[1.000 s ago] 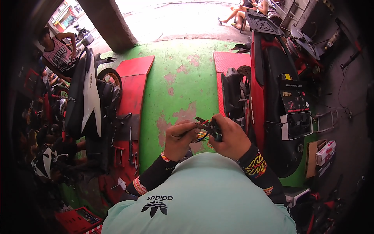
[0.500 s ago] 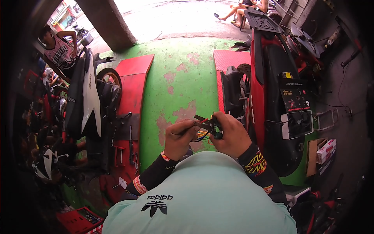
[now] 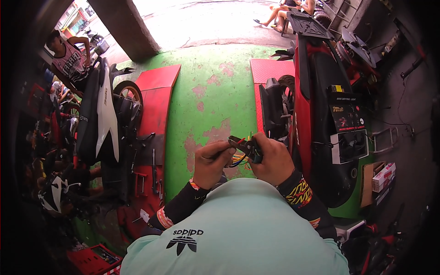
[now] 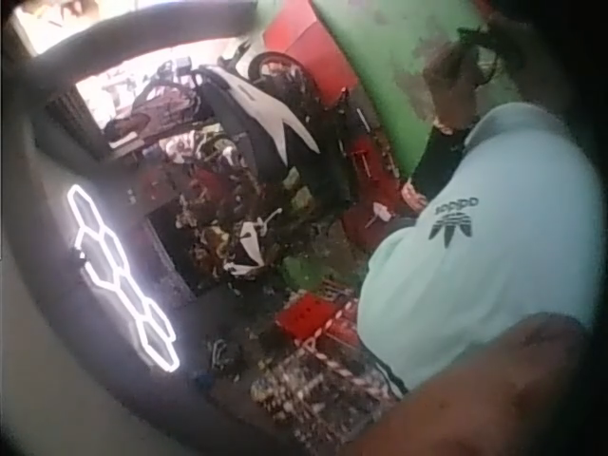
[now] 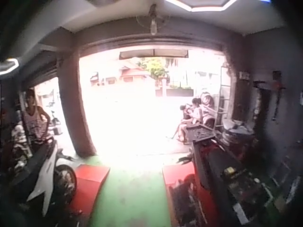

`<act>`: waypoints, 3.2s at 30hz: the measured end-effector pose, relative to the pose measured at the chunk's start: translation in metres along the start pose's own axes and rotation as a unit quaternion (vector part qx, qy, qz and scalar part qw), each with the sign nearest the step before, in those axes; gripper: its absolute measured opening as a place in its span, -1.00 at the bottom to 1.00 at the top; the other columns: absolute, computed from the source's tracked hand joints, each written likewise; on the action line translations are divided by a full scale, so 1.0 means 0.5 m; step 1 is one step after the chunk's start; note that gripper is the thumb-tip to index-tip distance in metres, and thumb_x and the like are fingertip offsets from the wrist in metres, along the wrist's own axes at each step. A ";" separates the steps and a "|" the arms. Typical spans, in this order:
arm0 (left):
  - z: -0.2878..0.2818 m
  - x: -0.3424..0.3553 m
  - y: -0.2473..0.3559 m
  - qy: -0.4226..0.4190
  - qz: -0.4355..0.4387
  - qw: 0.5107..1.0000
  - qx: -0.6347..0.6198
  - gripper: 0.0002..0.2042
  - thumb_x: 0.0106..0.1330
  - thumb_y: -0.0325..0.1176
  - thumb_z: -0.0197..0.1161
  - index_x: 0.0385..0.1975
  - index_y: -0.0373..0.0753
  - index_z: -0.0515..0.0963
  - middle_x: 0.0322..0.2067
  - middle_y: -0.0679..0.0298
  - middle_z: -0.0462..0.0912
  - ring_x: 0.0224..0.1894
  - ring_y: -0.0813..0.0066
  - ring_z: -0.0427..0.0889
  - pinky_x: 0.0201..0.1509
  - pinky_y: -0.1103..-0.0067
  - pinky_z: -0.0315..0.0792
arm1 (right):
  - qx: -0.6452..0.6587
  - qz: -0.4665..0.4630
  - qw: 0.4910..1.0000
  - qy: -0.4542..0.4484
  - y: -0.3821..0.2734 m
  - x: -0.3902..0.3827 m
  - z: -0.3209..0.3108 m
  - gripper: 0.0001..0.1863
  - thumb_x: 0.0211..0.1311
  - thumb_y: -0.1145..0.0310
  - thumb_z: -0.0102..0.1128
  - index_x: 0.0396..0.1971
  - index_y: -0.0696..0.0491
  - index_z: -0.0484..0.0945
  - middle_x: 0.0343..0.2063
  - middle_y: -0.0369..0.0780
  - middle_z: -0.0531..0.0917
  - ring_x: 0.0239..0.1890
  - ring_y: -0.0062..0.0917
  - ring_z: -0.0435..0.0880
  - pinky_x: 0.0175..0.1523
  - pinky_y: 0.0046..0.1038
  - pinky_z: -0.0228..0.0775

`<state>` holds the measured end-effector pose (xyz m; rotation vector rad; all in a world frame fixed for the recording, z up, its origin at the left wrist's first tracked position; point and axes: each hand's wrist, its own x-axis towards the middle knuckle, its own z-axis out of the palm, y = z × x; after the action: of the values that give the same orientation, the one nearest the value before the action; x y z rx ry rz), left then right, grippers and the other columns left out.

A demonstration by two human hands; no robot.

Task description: Preparing and stripping electrical wires for a motorcycle modification using pliers.

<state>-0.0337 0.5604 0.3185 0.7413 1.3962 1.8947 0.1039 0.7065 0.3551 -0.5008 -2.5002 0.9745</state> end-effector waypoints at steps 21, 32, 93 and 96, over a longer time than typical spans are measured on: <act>0.017 0.044 0.043 -0.140 0.003 0.976 0.166 -0.83 0.38 -0.40 0.37 -0.19 -0.36 0.58 -0.55 0.44 0.44 -0.49 0.72 0.33 -0.44 0.62 0.27 | 0.161 0.145 0.968 -0.125 0.007 -0.014 -0.004 -0.71 0.07 0.40 0.30 -0.21 0.14 0.51 -0.54 -0.08 0.60 -0.44 -0.20 0.66 -0.30 -0.26 0.44; 0.022 0.046 0.016 -0.074 -0.063 0.988 0.118 -0.90 0.26 -0.57 0.42 -0.41 -0.32 0.60 -0.58 0.47 0.57 -0.44 0.83 0.47 -0.38 0.69 0.37 | 0.342 0.182 0.916 -0.105 0.003 -0.030 0.013 -0.71 0.16 0.49 0.29 -0.12 0.22 0.53 -0.37 -0.28 0.61 -0.32 -0.72 0.51 -0.20 -0.54 0.40; 0.003 0.035 0.070 -0.082 -0.036 0.980 0.175 -0.81 0.10 -0.48 0.60 -0.40 -0.25 0.65 -0.63 0.61 0.12 -0.52 0.79 0.12 -0.47 0.64 0.07 | 0.356 0.134 0.923 -0.056 0.003 -0.017 0.058 -0.66 0.12 0.52 0.33 -0.07 0.16 0.56 -0.28 -0.23 0.70 -0.21 -0.67 0.63 -0.07 -0.54 0.47; 0.002 0.054 0.091 -0.145 -0.075 0.975 0.154 -0.77 0.10 -0.48 0.59 -0.46 -0.25 0.58 -0.61 0.58 0.13 -0.51 0.75 0.12 -0.48 0.61 0.08 | 0.431 0.171 0.880 -0.106 0.013 -0.014 0.053 -0.65 0.12 0.54 0.33 -0.05 0.16 0.55 -0.21 -0.28 0.67 -0.16 -0.67 0.61 -0.02 -0.54 0.46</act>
<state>-0.0575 0.5725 0.3640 0.9864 1.5238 1.4050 0.0982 0.6932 0.3312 -0.5499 -1.8575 2.2062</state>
